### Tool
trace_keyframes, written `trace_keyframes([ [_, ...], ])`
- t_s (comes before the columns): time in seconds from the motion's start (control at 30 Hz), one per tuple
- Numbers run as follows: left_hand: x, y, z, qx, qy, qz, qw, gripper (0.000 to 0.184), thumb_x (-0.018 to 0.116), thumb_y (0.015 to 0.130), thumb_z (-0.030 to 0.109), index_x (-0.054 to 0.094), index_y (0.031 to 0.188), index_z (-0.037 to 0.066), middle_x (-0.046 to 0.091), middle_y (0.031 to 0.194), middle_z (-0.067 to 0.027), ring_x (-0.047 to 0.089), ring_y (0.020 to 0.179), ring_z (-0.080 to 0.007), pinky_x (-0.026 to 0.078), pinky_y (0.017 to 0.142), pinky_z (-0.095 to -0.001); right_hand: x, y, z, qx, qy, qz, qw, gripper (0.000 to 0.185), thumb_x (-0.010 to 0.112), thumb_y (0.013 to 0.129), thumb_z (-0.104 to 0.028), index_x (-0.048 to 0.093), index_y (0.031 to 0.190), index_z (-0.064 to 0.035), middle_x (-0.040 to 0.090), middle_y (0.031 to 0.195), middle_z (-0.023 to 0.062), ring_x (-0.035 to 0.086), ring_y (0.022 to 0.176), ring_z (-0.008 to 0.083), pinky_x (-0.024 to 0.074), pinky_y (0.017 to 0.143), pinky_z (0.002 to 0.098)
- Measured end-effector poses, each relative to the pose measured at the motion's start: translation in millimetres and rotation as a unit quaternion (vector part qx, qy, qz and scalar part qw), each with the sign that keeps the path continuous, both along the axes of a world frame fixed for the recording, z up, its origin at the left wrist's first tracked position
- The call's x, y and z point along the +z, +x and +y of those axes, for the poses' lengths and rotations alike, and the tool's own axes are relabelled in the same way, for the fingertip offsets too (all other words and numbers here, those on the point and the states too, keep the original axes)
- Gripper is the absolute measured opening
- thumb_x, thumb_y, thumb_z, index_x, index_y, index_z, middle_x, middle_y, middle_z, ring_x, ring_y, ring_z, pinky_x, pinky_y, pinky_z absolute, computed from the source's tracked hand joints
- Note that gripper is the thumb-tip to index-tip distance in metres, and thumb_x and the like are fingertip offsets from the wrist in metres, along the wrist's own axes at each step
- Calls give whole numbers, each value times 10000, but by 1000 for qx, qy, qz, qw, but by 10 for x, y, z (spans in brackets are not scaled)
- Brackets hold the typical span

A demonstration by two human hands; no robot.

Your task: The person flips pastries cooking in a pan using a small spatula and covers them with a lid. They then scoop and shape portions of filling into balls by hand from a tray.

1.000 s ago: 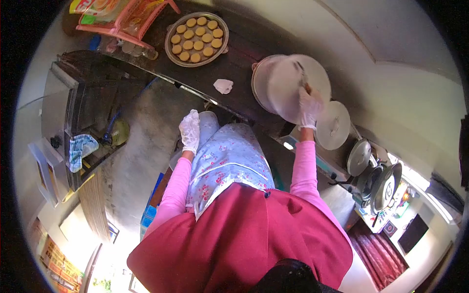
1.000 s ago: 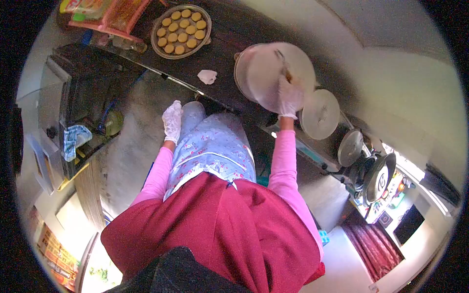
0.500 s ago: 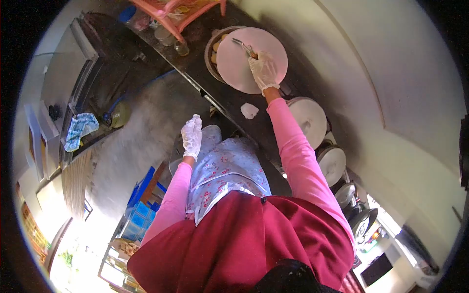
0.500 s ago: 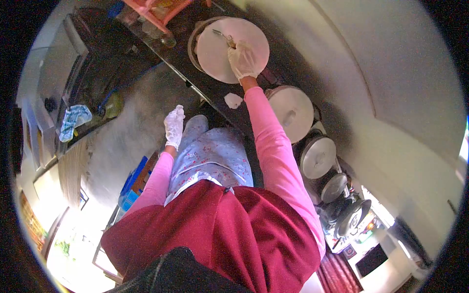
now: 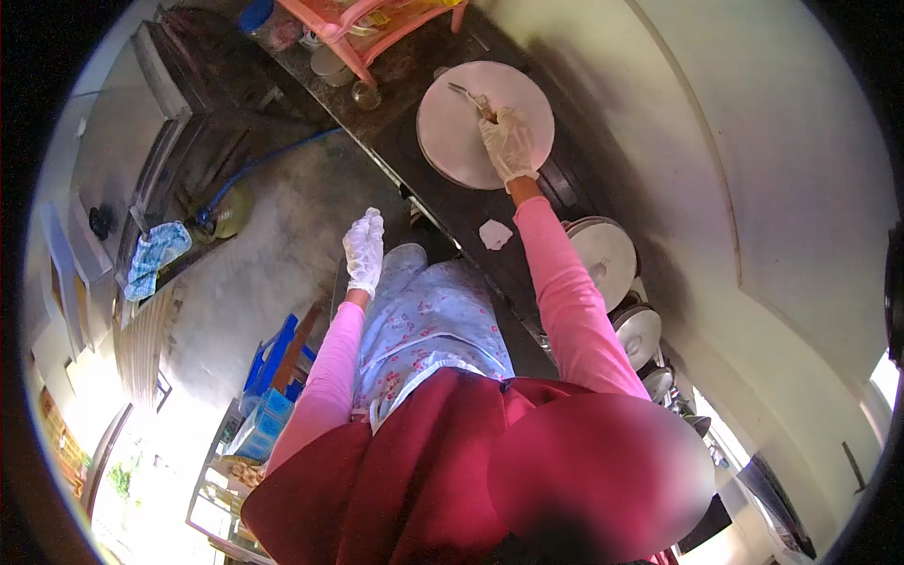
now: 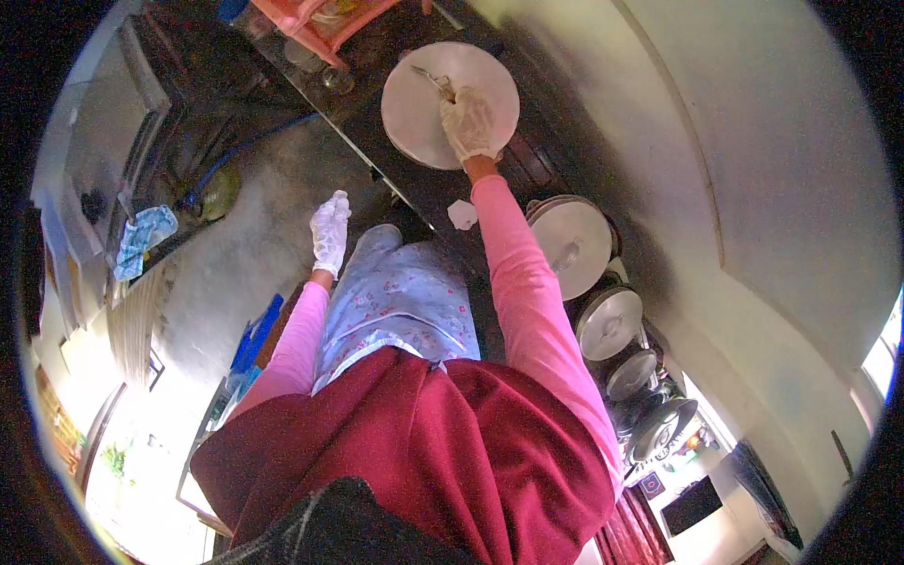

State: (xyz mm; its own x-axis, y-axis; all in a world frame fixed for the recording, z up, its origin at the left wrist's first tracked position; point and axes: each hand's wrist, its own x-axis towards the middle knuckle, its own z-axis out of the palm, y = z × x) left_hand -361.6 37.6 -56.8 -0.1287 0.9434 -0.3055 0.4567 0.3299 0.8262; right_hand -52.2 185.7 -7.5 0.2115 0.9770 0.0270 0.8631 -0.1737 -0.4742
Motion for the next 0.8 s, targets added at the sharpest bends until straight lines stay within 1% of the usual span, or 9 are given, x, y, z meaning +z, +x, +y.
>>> trace_keyframes([
  [0.03, 1, 34, 5, -3, 22, -3, 1000, 301, 627, 970, 233, 685, 1158, 5, 699, 1020, -31, 617, 810, -97, 512, 737, -256, 5, -7, -9, -6, -3, 5, 1000, 404, 558, 927, -373, 653, 904, 19, 639, 929, 285, 622, 901, 449, 480, 797, 524],
  [0.07, 5, 82, -15, 1, 30, 12, 999, 239, 610, 953, 198, 713, 1041, 2, 713, 985, -188, 697, 913, -300, 529, 800, -366, 6, -27, -20, -11, -6, 10, 1000, 399, 560, 926, -370, 652, 909, 18, 639, 929, 285, 621, 903, 449, 480, 798, 524],
  [0.17, 174, 177, 6, -13, 12, 17, 1000, 218, 618, 947, 173, 715, 1034, -2, 717, 986, -181, 698, 919, -295, 528, 819, -363, -68, -62, -49, -10, 25, 16, 1000, 374, 573, 914, -349, 644, 925, 18, 640, 929, 280, 619, 913, 448, 479, 802, 524],
  [0.2, 155, 178, -21, -9, 16, -5, 1000, 204, 625, 940, 150, 712, 1038, -7, 719, 1005, -176, 696, 938, -298, 526, 840, -362, -87, -67, -69, -6, 41, 15, 999, 364, 578, 908, -339, 641, 931, 18, 640, 929, 278, 618, 916, 448, 479, 803, 524],
  [0.3, 74, 146, -61, -25, 1, 1, 1000, 225, 620, 945, 168, 709, 1054, -8, 717, 1025, -175, 695, 950, -298, 527, 849, -365, -123, -57, -114, -11, 63, 1, 998, 331, 593, 889, -307, 632, 940, 17, 640, 933, 268, 615, 918, 446, 476, 805, 523],
  [0.4, -125, 75, -136, -29, 20, 3, 999, 288, 613, 968, 201, 681, 1173, 10, 704, 984, -56, 615, 791, -108, 503, 743, -260, 15, -58, -156, -33, 18, 25, 999, 317, 597, 879, -295, 635, 933, 15, 639, 934, 261, 611, 912, 449, 475, 803, 518],
  [0.5, -159, 39, -178, -45, 17, 22, 999, 289, 614, 969, 203, 681, 1169, 6, 707, 983, -52, 616, 786, -108, 509, 735, -263, -41, -3, -140, -11, 48, 15, 999, 292, 613, 868, -268, 640, 923, 17, 631, 952, 256, 600, 943, 428, 465, 816, 493],
  [0.63, -71, 52, -231, -78, 6, 55, 995, 301, 612, 972, 208, 676, 1167, -11, 718, 993, -59, 624, 800, -107, 523, 727, -278, -100, -17, -105, -30, 40, 40, 998, 275, 619, 869, -253, 635, 916, 18, 624, 940, 245, 594, 934, 423, 463, 816, 491],
  [0.8, -196, 48, -300, -72, 5, 20, 997, 314, 614, 972, 220, 670, 1181, -7, 715, 1008, -54, 627, 817, -109, 524, 740, -276, -145, -17, -112, -1, 73, 24, 997, 271, 641, 860, -251, 628, 911, 15, 624, 936, 233, 590, 933, 420, 462, 819, 492],
])
